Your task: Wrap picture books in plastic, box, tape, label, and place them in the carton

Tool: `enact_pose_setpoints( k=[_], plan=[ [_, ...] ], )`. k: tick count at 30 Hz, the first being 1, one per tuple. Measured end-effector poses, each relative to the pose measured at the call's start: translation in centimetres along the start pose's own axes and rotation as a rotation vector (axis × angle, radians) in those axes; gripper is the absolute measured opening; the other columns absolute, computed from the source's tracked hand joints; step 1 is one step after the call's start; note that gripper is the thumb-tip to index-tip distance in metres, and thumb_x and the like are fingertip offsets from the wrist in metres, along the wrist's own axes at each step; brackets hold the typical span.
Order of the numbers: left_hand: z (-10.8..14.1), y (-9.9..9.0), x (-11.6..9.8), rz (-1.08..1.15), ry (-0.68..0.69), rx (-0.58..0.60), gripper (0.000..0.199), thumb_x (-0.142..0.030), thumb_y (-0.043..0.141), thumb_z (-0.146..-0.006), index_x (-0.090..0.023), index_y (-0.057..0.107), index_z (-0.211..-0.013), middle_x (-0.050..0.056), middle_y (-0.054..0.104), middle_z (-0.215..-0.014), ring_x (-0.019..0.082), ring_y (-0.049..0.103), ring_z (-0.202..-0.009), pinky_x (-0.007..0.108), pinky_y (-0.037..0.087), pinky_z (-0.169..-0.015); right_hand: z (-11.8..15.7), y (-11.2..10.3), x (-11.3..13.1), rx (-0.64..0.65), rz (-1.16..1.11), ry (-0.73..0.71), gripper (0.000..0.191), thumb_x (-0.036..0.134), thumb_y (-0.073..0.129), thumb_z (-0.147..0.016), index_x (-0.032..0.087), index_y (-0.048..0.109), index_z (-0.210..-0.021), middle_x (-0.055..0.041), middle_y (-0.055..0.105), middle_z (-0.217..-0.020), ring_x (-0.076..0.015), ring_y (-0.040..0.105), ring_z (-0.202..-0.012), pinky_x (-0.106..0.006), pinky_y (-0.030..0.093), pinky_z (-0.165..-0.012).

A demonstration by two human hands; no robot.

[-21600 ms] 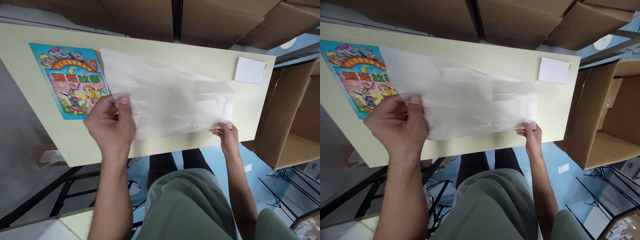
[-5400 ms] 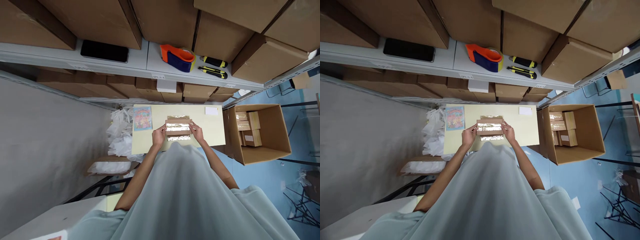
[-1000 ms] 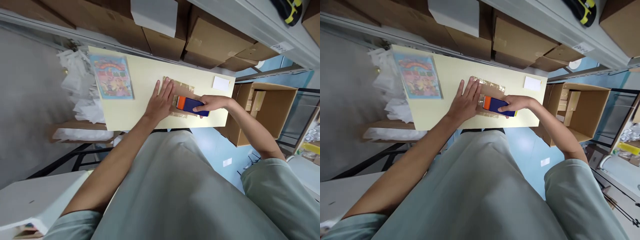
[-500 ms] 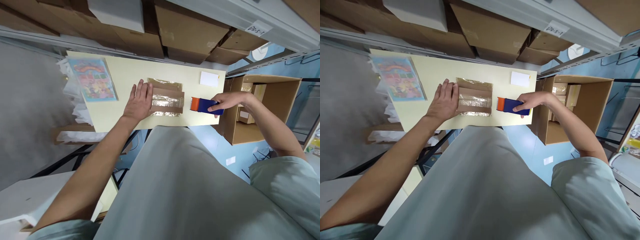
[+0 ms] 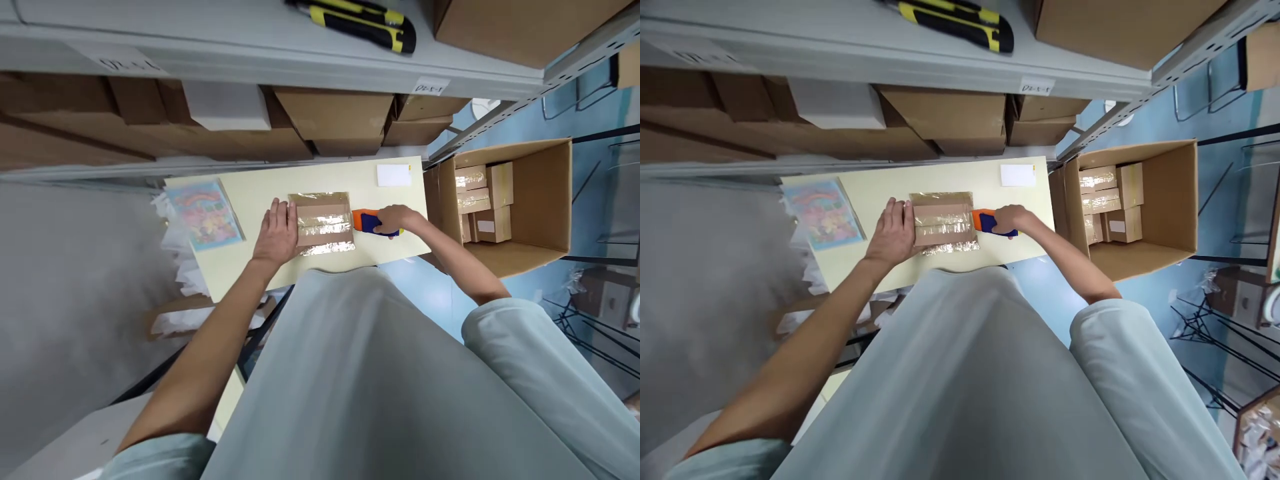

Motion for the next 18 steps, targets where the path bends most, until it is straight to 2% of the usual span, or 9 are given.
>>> enact_pose_setpoints(
  k=[2, 4, 5, 8, 12, 15, 18],
  plan=[
    [-0.1, 0.1, 0.0, -0.076, -0.004, 0.023, 0.139, -0.099, 0.060, -0.086, 0.006, 0.028, -0.172, 0.033, 0.028, -0.182, 0.054, 0.006, -0.174, 0.068, 0.008, -0.141, 0.6, 1.4, 1.1, -0.057, -0.014, 0.063, 0.038, 0.046, 0.073, -0.110, 0.008, 0.076, -0.117, -0.0130, 0.083, -0.108, -0.0286, 0.077, -0.110, -0.042, 0.061, -0.103],
    [-0.3, 0.1, -0.4, -0.192, -0.025, 0.065, 0.135, -0.082, 0.072, -0.091, 0.014, 0.021, -0.171, 0.041, 0.022, -0.180, 0.055, 0.008, -0.173, 0.069, 0.011, -0.141, 1.0, 2.8, 2.6, -0.136, -0.026, 0.155, 0.042, 0.044, 0.075, -0.109, 0.015, 0.070, -0.139, -0.0128, 0.073, -0.139, -0.0281, 0.074, -0.122, -0.049, 0.065, -0.105],
    [-0.3, 0.0, -0.7, -0.240, -0.035, 0.085, 0.133, -0.072, 0.078, -0.090, 0.016, 0.019, -0.171, 0.043, 0.022, -0.179, 0.055, 0.009, -0.173, 0.069, 0.012, -0.141, 1.1, 3.4, 3.4, -0.189, -0.033, 0.206, 0.044, 0.043, 0.076, -0.108, 0.018, 0.068, -0.144, -0.0126, 0.070, -0.145, -0.0280, 0.073, -0.124, -0.050, 0.066, -0.105],
    [0.0, -0.1, -0.8, -0.287, -0.044, 0.109, 0.125, -0.047, 0.088, -0.085, 0.012, 0.020, -0.173, 0.042, 0.027, -0.178, 0.054, 0.014, -0.173, 0.065, 0.016, -0.143, 1.6, 5.0, 5.4, -0.313, -0.074, 0.333, 0.046, 0.043, 0.077, -0.108, 0.015, 0.068, -0.143, -0.0144, 0.070, -0.144, -0.0283, 0.073, -0.124, -0.049, 0.065, -0.105],
    [2.1, -0.1, 1.0, -0.262, -0.071, 0.044, 0.119, -0.034, 0.084, -0.085, 0.006, 0.019, -0.176, 0.040, 0.030, -0.178, 0.053, 0.020, -0.173, 0.064, 0.022, -0.142, 3.0, 6.3, 6.6, -0.475, -0.119, 0.378, 0.041, 0.030, 0.056, -0.117, 0.001, 0.066, -0.144, -0.0245, 0.076, -0.135, -0.0317, 0.075, -0.129, -0.042, 0.058, -0.112],
    [4.0, -0.3, 2.4, -0.250, -0.090, -0.016, 0.120, -0.039, 0.087, -0.082, -0.001, 0.024, -0.177, 0.039, 0.033, -0.178, 0.054, 0.021, -0.173, 0.070, 0.017, -0.141, 4.2, 6.1, 7.6, -0.639, -0.168, 0.374, 0.045, 0.033, 0.051, -0.117, 0.000, 0.065, -0.143, -0.0258, 0.080, -0.129, -0.0336, 0.077, -0.125, -0.038, 0.056, -0.106],
    [4.2, -2.0, 1.6, -0.235, -0.046, -0.106, 0.124, -0.057, 0.090, -0.080, -0.014, 0.028, -0.179, 0.033, 0.029, -0.183, 0.055, 0.020, -0.173, 0.078, 0.015, -0.138, 4.8, 4.1, 9.7, -0.836, -0.289, 0.312, 0.047, 0.037, 0.056, -0.110, 0.005, 0.063, -0.144, -0.0214, 0.082, -0.124, -0.0349, 0.079, -0.117, -0.037, 0.058, -0.095]
  ],
)
Point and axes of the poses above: each hand's wrist, its own z-axis away from the middle knuckle, its own y-axis out of the palm, x = y × z, the point moved 2 cm from there along -z, towards the middle knuckle
